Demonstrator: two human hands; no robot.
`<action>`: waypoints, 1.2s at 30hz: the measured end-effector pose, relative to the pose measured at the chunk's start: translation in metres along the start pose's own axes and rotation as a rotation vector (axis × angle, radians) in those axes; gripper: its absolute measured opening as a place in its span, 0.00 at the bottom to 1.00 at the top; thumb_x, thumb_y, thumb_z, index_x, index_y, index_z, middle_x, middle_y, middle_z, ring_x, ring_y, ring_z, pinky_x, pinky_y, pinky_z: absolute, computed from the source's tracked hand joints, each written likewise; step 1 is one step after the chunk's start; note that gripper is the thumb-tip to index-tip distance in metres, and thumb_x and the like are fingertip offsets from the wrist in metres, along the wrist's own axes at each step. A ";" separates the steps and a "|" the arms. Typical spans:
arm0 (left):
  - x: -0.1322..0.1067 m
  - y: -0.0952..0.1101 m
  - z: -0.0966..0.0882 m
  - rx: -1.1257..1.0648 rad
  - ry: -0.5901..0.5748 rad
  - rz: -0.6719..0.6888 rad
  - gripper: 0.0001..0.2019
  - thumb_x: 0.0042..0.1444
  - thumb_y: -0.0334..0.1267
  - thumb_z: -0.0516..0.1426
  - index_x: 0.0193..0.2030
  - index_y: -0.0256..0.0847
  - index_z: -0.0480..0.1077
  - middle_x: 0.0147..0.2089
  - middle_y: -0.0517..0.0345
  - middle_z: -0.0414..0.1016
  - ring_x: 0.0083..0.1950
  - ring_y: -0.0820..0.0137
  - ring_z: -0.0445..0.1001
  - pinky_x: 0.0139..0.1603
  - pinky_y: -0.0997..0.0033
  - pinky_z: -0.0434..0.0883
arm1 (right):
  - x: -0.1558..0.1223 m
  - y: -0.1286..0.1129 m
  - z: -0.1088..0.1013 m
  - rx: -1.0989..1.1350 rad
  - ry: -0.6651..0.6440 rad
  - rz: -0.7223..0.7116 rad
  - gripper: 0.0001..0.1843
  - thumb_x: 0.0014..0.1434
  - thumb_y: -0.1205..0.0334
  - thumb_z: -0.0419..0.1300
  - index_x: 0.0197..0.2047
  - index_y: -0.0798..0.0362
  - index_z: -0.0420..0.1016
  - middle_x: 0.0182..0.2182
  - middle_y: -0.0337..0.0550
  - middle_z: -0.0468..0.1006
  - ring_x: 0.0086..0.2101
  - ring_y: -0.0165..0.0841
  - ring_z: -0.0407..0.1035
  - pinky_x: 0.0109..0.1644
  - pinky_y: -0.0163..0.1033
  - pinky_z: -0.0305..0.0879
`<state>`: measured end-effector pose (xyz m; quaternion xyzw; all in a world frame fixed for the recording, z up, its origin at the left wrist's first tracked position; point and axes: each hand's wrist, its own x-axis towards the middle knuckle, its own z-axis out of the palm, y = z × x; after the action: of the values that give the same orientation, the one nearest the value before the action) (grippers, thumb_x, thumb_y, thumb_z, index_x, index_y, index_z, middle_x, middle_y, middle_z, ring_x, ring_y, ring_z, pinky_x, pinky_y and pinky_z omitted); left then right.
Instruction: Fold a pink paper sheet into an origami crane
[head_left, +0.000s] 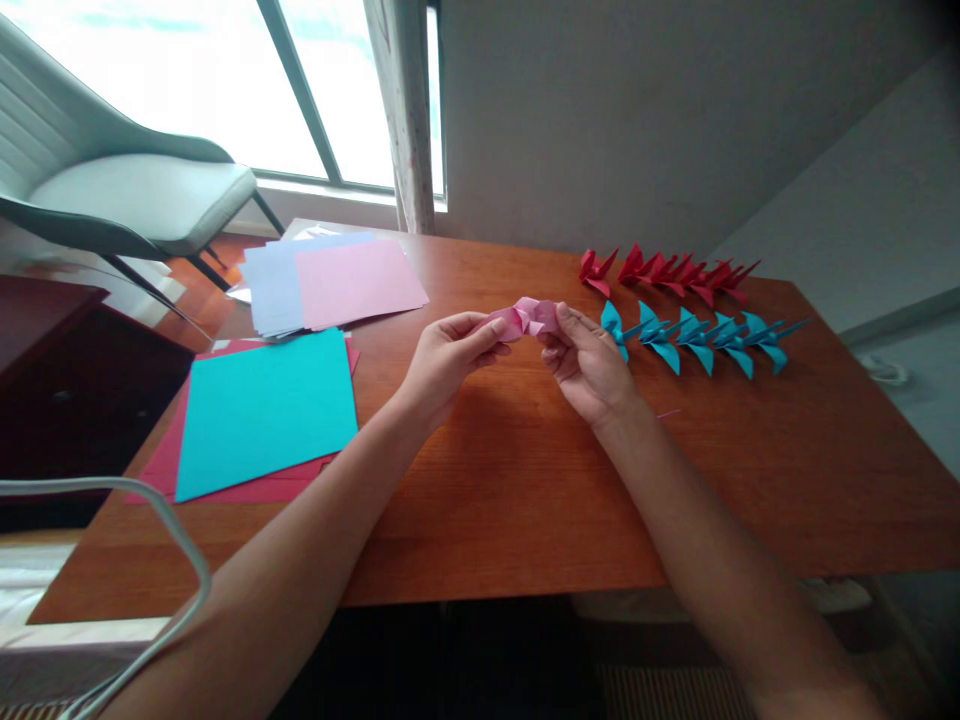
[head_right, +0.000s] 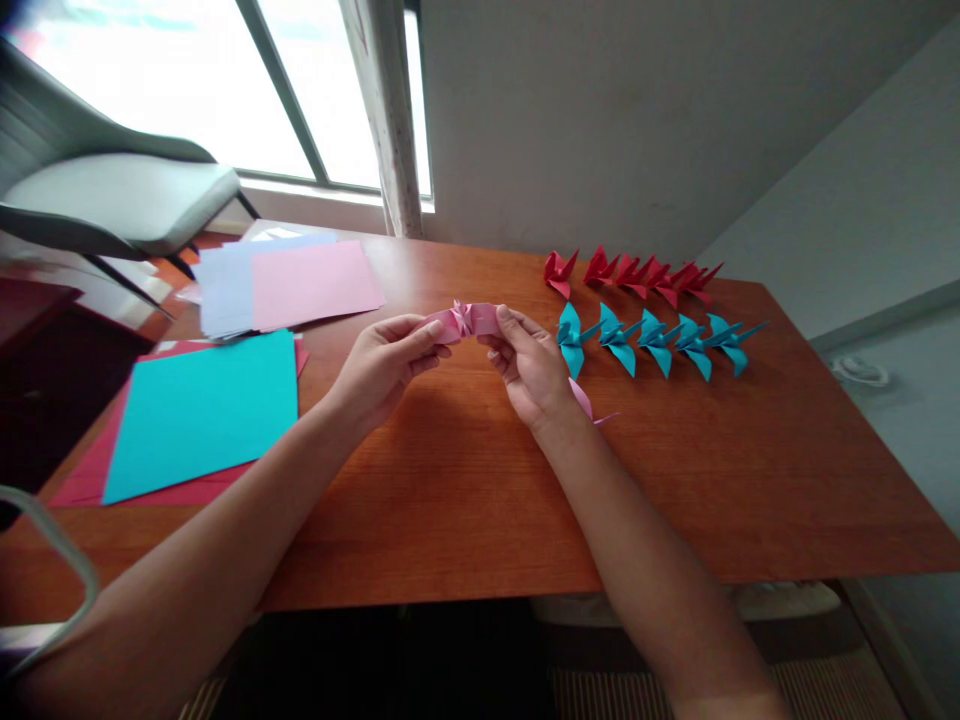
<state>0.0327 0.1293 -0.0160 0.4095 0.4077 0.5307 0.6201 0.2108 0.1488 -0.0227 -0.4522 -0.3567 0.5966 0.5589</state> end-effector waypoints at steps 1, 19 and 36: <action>0.000 0.000 0.000 -0.011 0.004 -0.002 0.13 0.49 0.46 0.70 0.35 0.41 0.79 0.35 0.57 0.82 0.33 0.76 0.77 0.36 0.76 0.73 | 0.000 0.000 0.000 0.009 -0.001 0.000 0.18 0.48 0.45 0.74 0.36 0.46 0.80 0.33 0.34 0.84 0.31 0.28 0.78 0.25 0.29 0.67; -0.005 0.000 0.005 0.210 -0.172 0.066 0.14 0.55 0.49 0.67 0.34 0.38 0.78 0.35 0.52 0.82 0.34 0.72 0.76 0.37 0.73 0.72 | -0.009 0.001 0.008 -0.099 0.090 -0.176 0.16 0.51 0.46 0.71 0.35 0.48 0.79 0.32 0.36 0.83 0.31 0.29 0.75 0.28 0.31 0.67; -0.004 0.003 0.003 0.284 -0.203 0.075 0.15 0.53 0.50 0.68 0.34 0.38 0.82 0.31 0.55 0.81 0.33 0.72 0.75 0.35 0.74 0.69 | -0.001 0.005 0.001 0.077 -0.083 0.029 0.19 0.54 0.40 0.69 0.31 0.47 0.74 0.29 0.33 0.80 0.26 0.27 0.71 0.26 0.33 0.68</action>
<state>0.0343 0.1250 -0.0121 0.5594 0.3981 0.4465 0.5739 0.2083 0.1476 -0.0272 -0.4102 -0.3498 0.6363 0.5519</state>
